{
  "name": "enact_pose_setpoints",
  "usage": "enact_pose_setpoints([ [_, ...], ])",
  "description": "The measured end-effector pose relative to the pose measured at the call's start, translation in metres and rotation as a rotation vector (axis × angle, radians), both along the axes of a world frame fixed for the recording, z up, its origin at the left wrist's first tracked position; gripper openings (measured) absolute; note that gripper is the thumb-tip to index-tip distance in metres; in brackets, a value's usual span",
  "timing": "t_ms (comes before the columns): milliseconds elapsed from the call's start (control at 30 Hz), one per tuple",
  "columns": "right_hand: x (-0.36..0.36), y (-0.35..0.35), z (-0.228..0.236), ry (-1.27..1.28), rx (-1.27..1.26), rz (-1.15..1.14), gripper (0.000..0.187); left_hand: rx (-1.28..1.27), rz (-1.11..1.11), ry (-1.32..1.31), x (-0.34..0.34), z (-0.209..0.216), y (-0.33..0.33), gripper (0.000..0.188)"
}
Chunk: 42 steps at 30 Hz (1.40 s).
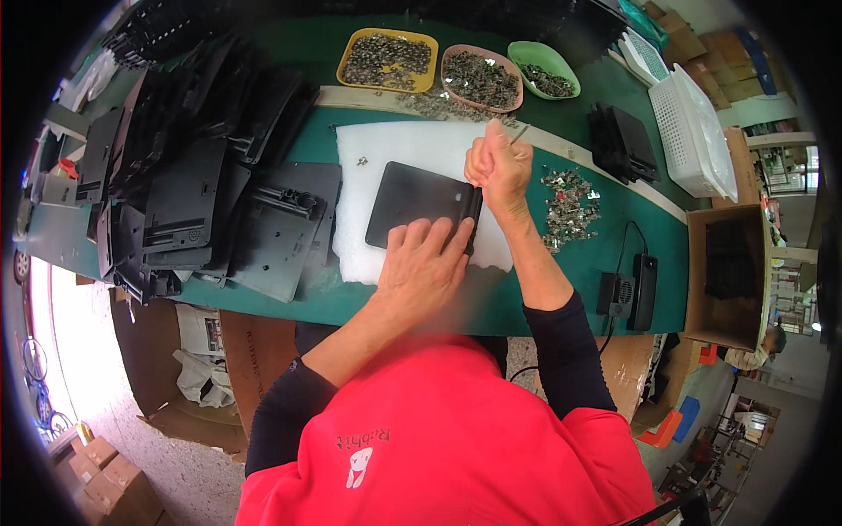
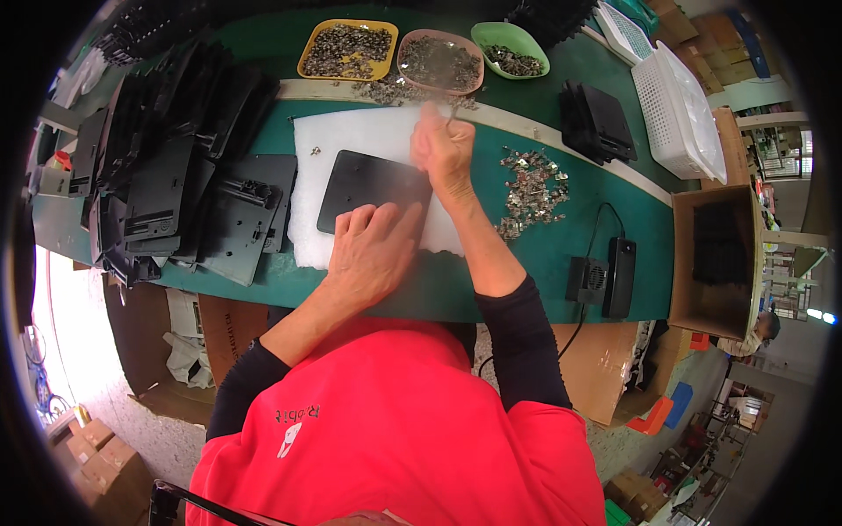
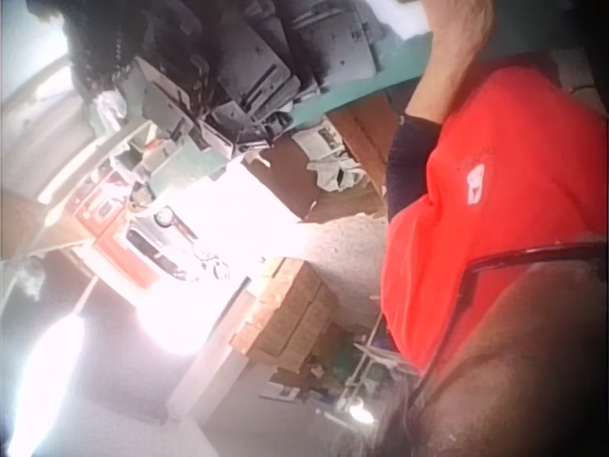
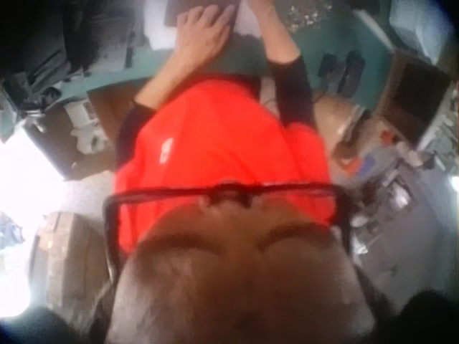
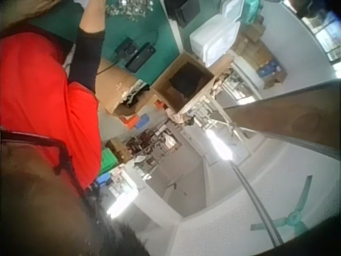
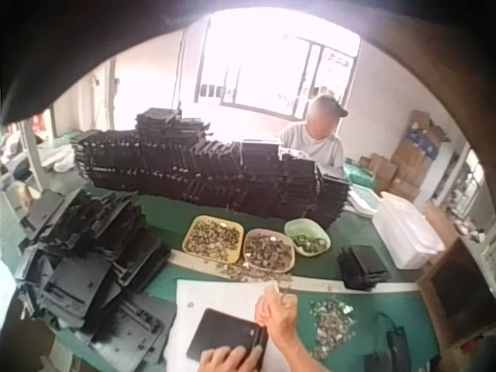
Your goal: The person uses a small screwdriver to remove screws from the back of a black electronic device. They place the removed screws on a white foam pad and set the device aside before picking up another one to repeat the process.
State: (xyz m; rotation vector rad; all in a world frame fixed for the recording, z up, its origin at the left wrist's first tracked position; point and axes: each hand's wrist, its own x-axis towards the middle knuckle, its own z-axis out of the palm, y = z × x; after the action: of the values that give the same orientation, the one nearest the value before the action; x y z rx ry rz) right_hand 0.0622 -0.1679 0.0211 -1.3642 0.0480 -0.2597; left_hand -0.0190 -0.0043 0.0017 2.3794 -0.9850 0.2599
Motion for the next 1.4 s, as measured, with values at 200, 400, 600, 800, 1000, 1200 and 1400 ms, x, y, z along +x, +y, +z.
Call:
enact_pose_setpoints([
  [200, -0.015, 0.005, -0.025, -0.322, -0.535, 0.042, 0.042, -0.017, -0.005, -0.046, 0.0, 0.003, 0.002, 0.046],
  [400, -0.02, 0.004, -0.022, -0.181, -0.378, 0.044, 0.05, -0.02, -0.026, -0.145, 0.0, 0.013, -0.008, 0.048],
  [600, -0.039, -0.004, -0.012, -0.098, 0.024, -0.008, 0.051, -0.039, -0.023, -0.209, -0.006, 0.001, -0.014, 0.049],
  [800, -0.041, -0.045, -0.025, 0.045, -0.429, -0.307, 0.036, -0.262, 0.044, 0.046, -0.001, 0.026, -0.012, 0.031],
  [1000, -0.068, -0.058, -0.003, 0.154, -0.052, 0.148, 0.03, -0.863, -0.131, 1.019, 0.02, 0.111, 0.007, 0.025],
  [1200, -0.087, -0.071, 0.053, 0.332, -0.216, 0.249, 0.007, -1.242, -0.293, 1.46, 0.046, 0.094, 0.012, 0.027],
  [1400, -0.075, -0.205, 0.089, 0.115, -0.21, -0.56, 0.014, -0.175, 0.279, 0.138, 0.067, 0.099, 0.08, 0.033],
])
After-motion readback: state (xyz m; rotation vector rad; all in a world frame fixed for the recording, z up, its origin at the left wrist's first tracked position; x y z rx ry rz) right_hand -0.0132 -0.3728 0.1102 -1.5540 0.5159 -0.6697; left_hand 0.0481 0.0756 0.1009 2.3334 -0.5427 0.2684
